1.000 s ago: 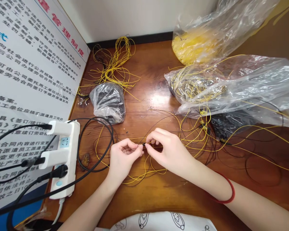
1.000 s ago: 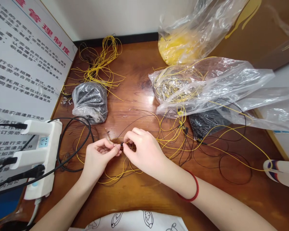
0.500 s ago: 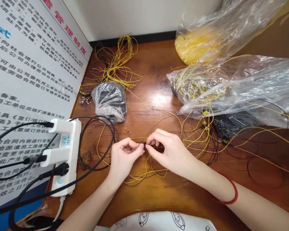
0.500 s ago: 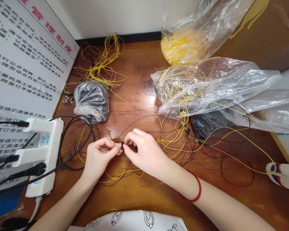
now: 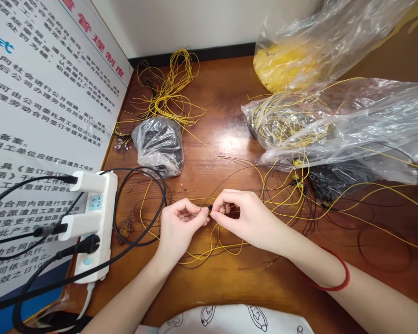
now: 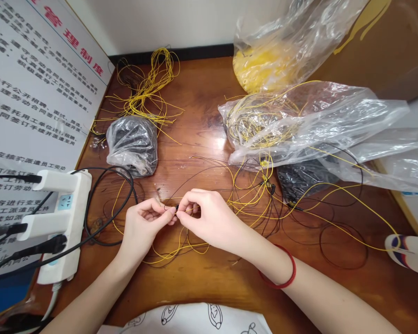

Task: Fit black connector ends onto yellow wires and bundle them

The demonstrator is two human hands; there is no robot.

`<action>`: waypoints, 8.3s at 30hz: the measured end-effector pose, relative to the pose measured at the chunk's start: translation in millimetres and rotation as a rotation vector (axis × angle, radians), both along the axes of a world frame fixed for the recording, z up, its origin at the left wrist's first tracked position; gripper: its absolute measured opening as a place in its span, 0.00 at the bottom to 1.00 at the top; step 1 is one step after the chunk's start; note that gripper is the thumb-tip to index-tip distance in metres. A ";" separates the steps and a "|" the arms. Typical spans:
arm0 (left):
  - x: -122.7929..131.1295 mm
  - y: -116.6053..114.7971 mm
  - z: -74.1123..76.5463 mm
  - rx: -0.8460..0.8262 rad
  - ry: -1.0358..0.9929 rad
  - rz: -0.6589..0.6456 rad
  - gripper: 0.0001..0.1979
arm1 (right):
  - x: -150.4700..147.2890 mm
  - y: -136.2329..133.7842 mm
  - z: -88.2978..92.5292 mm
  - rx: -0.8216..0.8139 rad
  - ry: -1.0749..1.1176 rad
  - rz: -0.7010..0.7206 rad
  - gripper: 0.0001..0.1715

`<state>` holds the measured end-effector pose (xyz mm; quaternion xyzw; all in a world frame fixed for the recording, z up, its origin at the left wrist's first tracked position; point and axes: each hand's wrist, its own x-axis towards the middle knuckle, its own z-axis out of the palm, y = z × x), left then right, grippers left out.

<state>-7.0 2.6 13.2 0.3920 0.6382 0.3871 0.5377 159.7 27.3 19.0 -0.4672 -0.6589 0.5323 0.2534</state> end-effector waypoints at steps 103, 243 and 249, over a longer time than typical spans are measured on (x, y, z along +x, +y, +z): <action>-7.4 1.8 -2.5 -0.053 -0.047 0.045 0.12 | -2.0 -5.0 -15.4 0.444 -0.100 -0.011 0.05; -7.7 6.7 -1.9 -0.112 -0.057 -0.018 0.16 | 5.1 -2.6 -28.7 0.526 -0.014 0.041 0.03; -8.1 6.6 -2.2 -0.110 -0.048 -0.015 0.16 | 0.4 -3.3 -28.8 0.563 -0.033 0.044 0.06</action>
